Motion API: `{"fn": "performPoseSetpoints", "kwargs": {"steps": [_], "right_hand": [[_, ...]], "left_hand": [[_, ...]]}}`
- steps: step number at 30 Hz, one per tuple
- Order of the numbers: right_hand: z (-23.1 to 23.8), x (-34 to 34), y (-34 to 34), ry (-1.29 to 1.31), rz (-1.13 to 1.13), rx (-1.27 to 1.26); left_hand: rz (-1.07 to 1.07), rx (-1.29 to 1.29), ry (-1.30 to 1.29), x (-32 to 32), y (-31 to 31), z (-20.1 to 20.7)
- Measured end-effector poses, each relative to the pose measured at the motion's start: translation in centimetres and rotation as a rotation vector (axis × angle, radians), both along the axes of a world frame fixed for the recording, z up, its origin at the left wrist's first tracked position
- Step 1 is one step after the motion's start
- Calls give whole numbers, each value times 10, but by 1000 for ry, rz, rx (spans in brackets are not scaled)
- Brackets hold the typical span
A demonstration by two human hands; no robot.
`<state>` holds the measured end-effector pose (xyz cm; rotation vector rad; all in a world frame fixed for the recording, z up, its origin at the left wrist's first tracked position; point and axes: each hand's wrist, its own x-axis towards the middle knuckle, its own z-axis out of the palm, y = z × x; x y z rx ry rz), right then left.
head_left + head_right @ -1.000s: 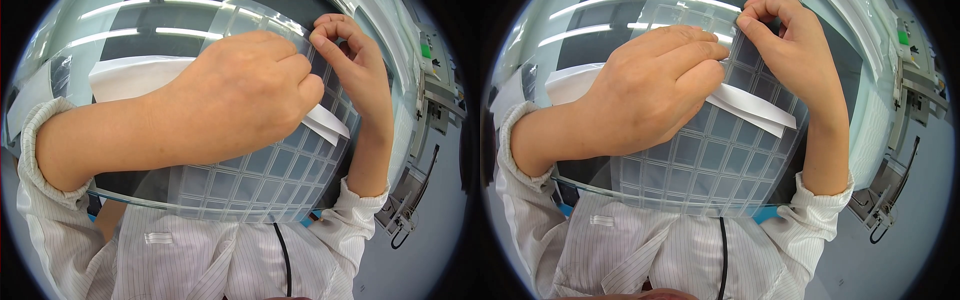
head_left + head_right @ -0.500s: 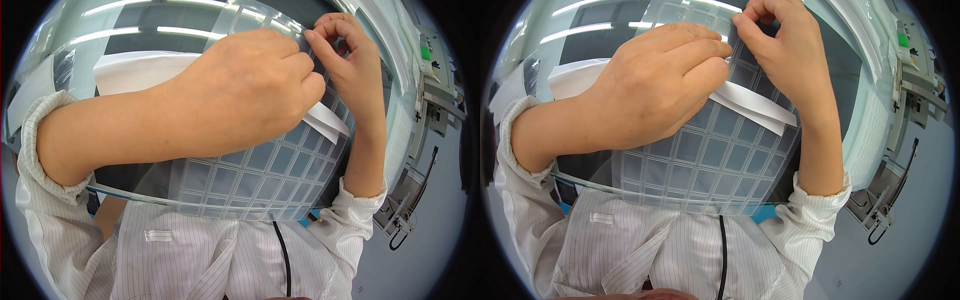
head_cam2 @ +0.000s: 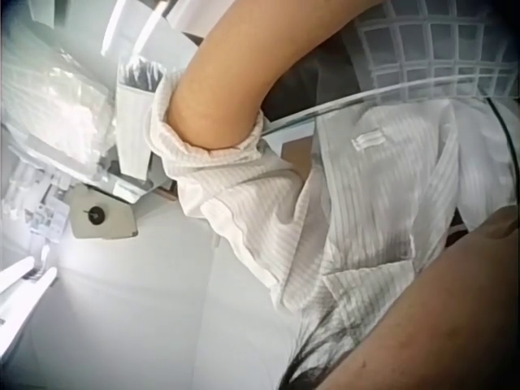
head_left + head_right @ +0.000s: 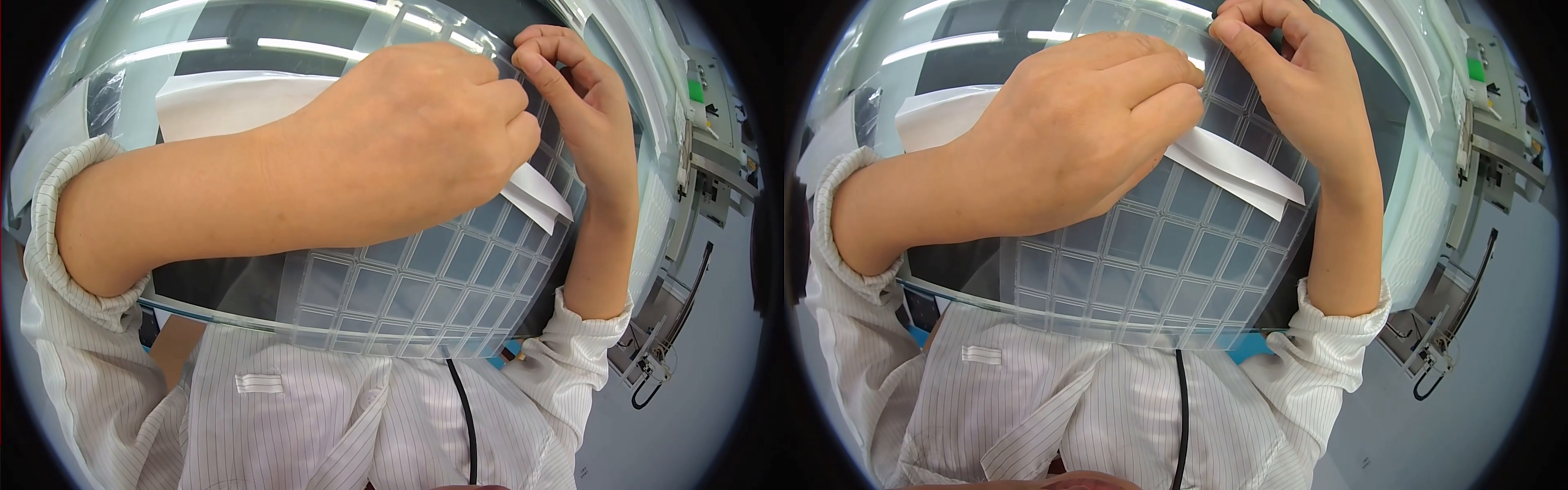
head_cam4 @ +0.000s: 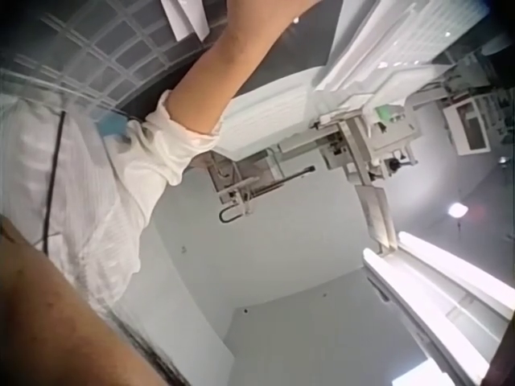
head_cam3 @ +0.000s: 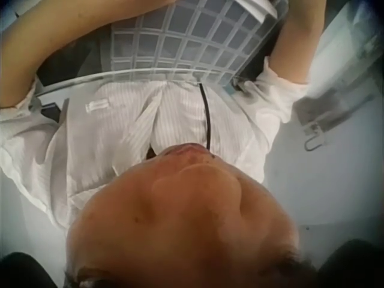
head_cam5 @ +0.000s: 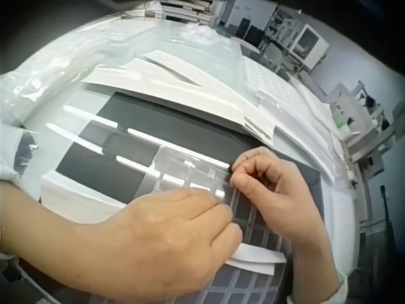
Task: Manually placing small electronic components into a grid and organizing paper strips at a workstation.
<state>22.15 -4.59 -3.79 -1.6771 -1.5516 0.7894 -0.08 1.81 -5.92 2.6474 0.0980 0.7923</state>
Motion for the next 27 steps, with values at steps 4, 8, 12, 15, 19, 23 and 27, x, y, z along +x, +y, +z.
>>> {"fn": "performPoseSetpoints", "kwargs": {"steps": [4, 8, 12, 15, 19, 23, 27], "right_hand": [[-2, -5, 2, 1, -56, -30], [-16, -10, 2, -339, 17, 246], [-9, -17, 4, -386, -178, 135], [9, -12, -5, -180, -127, 111], [39, -44, -38, -62, 50, 62], [33, -66, -57, -121, 7, 45], [22, -75, -63, -203, 19, 204]], "left_hand": [[3, 21, -6, 0, 1, -1], [-22, 2, -12, 4, 1, -1], [-18, 41, -21, 0, 6, -1], [-35, -6, -18, -1, 12, -2], [-24, 17, -188, -6, 17, 3], [-59, -73, -64, -18, 11, 6], [-94, -173, -39, -26, 6, 12]]}}
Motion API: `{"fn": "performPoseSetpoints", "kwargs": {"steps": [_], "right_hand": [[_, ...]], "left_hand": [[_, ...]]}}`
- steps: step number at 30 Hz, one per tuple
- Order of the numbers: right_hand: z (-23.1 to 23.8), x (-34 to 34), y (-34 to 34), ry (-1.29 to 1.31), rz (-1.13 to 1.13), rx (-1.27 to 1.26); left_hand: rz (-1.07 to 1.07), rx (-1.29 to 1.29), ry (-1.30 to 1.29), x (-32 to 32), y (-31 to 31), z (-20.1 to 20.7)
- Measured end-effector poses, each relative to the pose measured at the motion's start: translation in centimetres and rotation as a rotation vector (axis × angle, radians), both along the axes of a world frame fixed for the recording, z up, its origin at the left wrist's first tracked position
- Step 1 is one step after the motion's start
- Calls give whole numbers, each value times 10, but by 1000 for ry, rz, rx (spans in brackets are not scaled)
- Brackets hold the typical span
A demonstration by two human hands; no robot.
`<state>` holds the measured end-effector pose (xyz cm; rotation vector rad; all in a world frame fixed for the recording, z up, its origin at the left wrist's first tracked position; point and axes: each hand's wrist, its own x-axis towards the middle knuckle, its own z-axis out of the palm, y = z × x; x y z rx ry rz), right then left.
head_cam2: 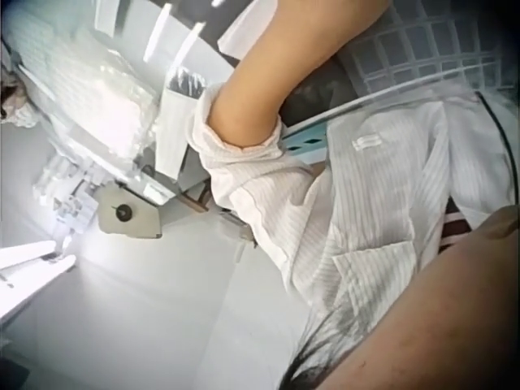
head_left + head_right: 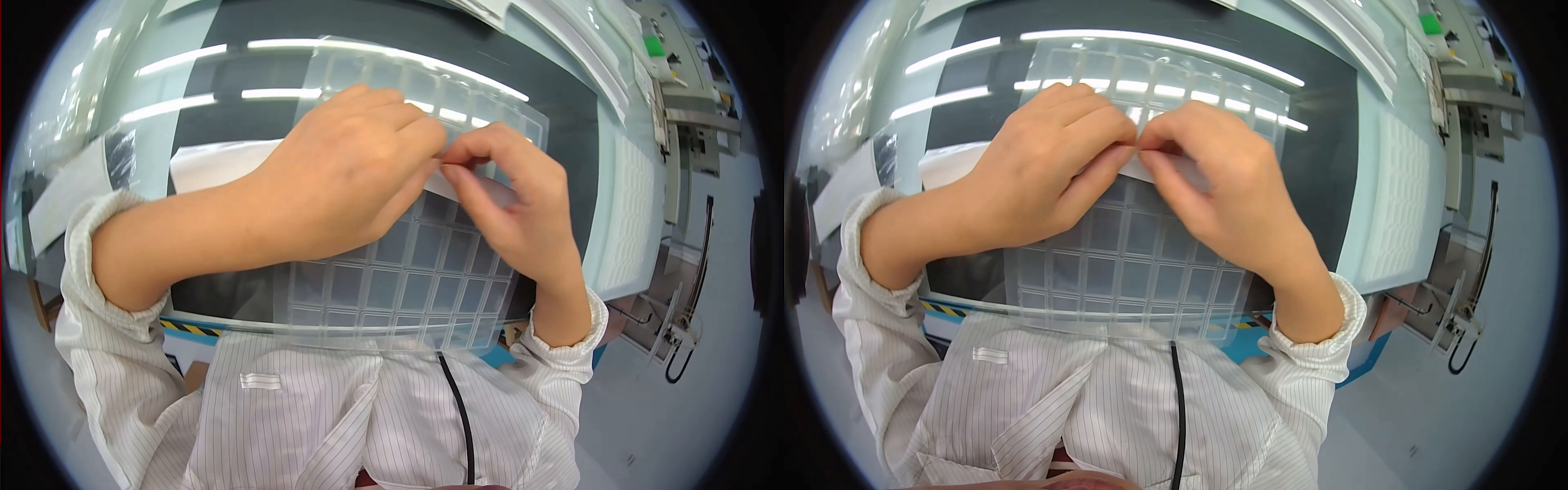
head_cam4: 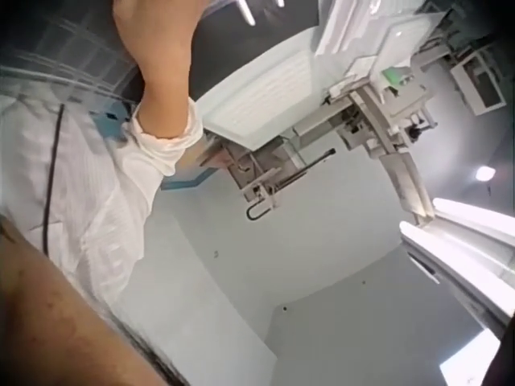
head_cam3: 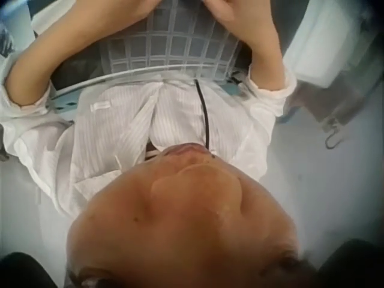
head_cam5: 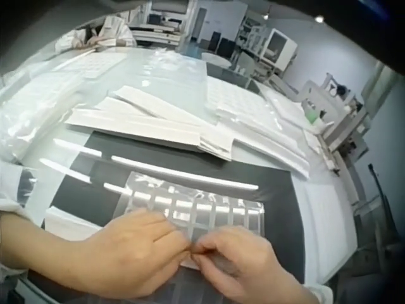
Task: Manually placing small electronic components into a grid and organizing paper strips at a workstation.
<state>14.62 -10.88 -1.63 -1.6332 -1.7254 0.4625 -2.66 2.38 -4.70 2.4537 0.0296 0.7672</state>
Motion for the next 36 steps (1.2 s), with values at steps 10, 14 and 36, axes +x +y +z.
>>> {"fn": "performPoseSetpoints", "kwargs": {"steps": [10, 14, 36], "right_hand": [[3, -9, -6, -215, 47, 313], [16, 16, -10, 126, 109, 124], [-3, 107, -3, 409, -246, -247]], "left_hand": [[-25, -110, 89, -7, -7, 22], [-22, -117, 136, -4, -9, 24], [-128, 205, -110, 81, -28, -8]]}}
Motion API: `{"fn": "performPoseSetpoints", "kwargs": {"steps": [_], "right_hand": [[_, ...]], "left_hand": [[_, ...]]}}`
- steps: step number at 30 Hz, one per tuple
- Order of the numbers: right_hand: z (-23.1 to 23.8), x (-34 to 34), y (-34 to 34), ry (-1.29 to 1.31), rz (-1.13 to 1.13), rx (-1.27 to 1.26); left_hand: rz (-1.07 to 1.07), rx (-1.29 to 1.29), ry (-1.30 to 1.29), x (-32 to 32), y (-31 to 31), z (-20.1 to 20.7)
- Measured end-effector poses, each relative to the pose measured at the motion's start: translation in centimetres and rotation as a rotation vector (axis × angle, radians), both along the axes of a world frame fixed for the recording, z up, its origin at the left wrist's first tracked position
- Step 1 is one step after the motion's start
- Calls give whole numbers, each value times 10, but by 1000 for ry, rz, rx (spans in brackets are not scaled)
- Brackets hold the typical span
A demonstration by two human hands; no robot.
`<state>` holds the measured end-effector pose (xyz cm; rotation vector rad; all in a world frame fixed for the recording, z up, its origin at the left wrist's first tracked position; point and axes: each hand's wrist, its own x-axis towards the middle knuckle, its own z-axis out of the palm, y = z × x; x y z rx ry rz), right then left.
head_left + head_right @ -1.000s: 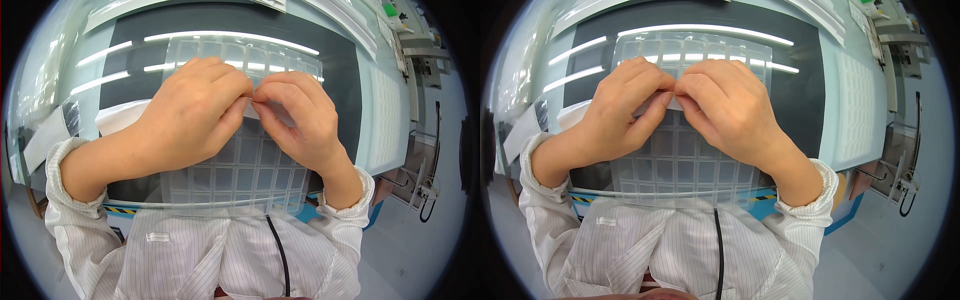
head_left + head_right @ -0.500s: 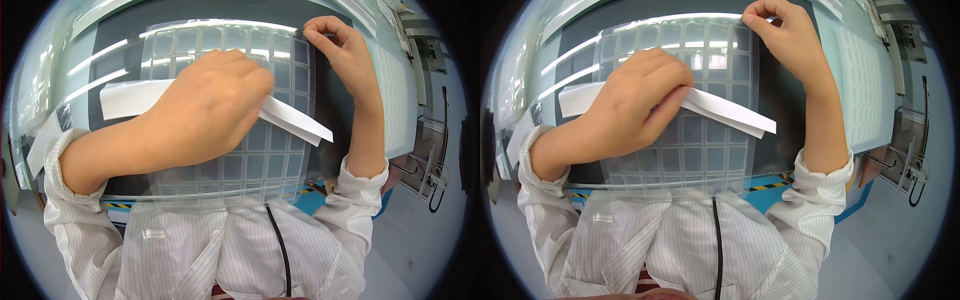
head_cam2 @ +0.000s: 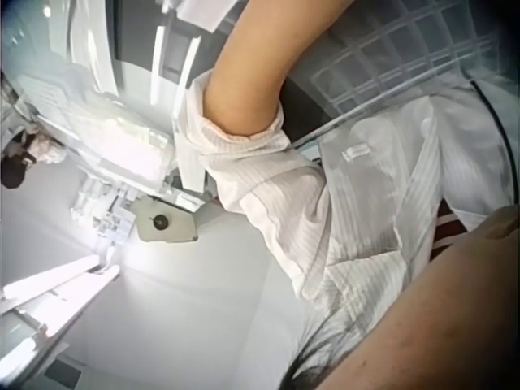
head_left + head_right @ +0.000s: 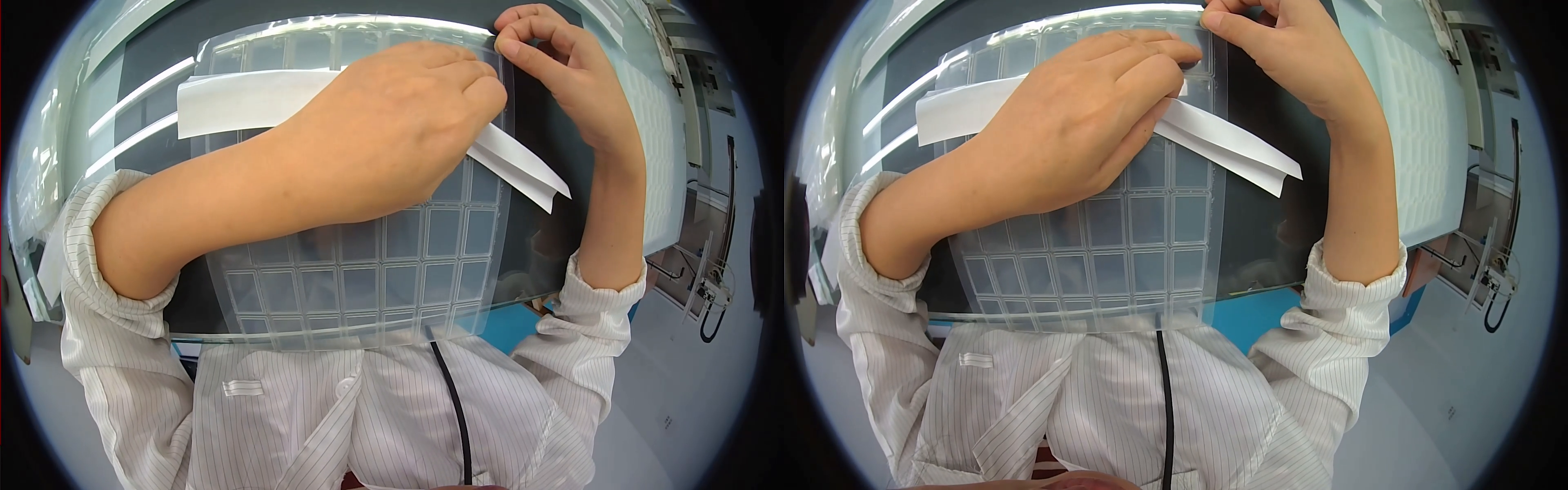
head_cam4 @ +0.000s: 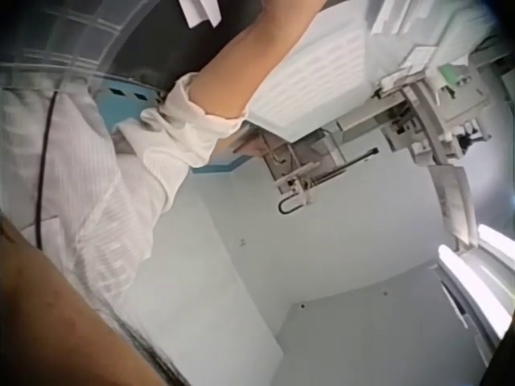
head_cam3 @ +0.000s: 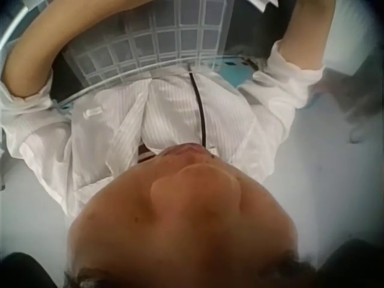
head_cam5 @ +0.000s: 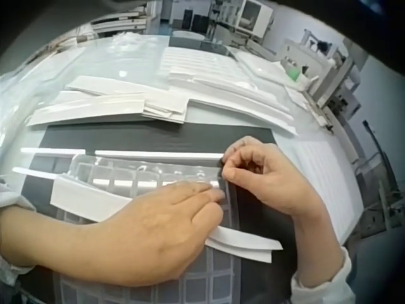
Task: Manually placing small electronic components into a grid and organizing paper strips at a workstation.
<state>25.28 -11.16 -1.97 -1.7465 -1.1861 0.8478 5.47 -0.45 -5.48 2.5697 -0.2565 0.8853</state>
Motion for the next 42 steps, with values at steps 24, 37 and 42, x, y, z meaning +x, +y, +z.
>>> {"fn": "performPoseSetpoints", "kwargs": {"steps": [24, 37, 42], "right_hand": [[0, -5, 2, -232, -35, 4], [-4, 2, -6, 22, 81, 69], [-7, 0, -5, 20, 1, 41]], "left_hand": [[-17, -64, 46, 1, 1, 1], [-18, -44, 51, 1, 0, 0], [-17, -29, 83, 0, 1, -1]]}}
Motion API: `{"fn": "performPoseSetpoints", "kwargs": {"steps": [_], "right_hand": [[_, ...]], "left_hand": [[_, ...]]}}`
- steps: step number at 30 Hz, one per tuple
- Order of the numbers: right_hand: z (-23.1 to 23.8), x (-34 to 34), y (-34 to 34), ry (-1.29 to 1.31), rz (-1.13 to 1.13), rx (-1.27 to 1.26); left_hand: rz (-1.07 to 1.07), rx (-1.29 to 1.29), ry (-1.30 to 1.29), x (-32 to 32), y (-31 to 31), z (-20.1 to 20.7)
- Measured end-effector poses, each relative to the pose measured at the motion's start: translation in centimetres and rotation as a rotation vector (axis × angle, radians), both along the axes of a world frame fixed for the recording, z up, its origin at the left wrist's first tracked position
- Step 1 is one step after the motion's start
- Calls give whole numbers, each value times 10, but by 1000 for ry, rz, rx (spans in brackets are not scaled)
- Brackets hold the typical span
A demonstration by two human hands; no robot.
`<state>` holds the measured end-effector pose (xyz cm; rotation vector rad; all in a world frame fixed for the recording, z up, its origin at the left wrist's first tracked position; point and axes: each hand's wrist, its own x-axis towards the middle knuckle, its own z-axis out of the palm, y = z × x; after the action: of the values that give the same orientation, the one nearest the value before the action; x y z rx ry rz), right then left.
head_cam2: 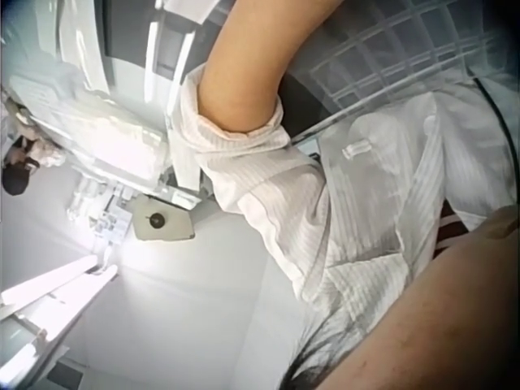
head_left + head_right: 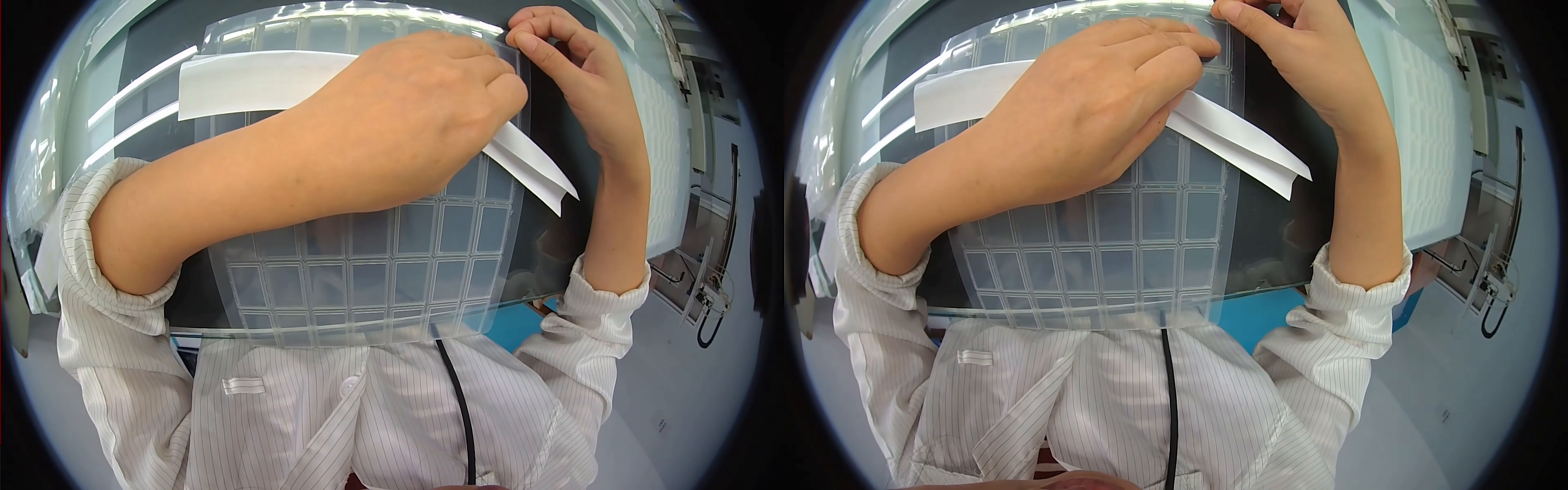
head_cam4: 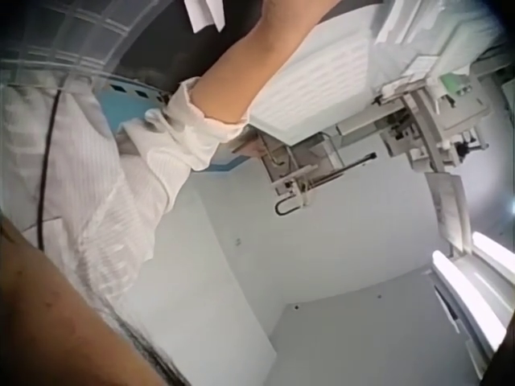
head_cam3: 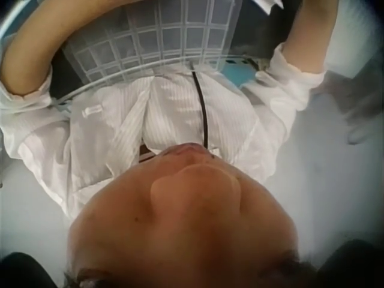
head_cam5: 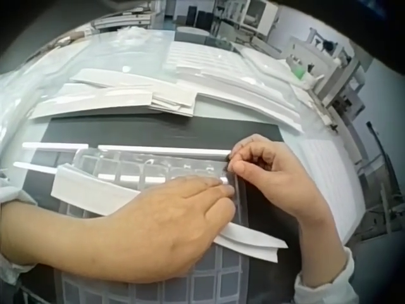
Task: Manually placing small electronic components into a grid and organizing paper strips at a workstation.
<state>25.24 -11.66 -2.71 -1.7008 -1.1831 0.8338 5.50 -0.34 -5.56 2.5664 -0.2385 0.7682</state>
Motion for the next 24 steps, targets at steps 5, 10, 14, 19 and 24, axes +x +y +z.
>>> {"fn": "performPoseSetpoints", "kwargs": {"steps": [5, 10, 14, 19, 24], "right_hand": [[1, -11, 2, -226, 10, 24], [-15, -3, 7, -565, -43, 182], [-19, 8, 0, -556, -73, 160], [-2, -2, -15, -606, -24, 76], [-7, -1, -20, -621, -92, 132]], "left_hand": [[4, 26, -72, 2, 2, -3], [-28, 30, -73, 2, 4, 1], [-53, 24, 114, -7, 5, 18], [56, 72, 182, -28, 4, 54], [334, -149, 96, -67, 28, 69]]}}
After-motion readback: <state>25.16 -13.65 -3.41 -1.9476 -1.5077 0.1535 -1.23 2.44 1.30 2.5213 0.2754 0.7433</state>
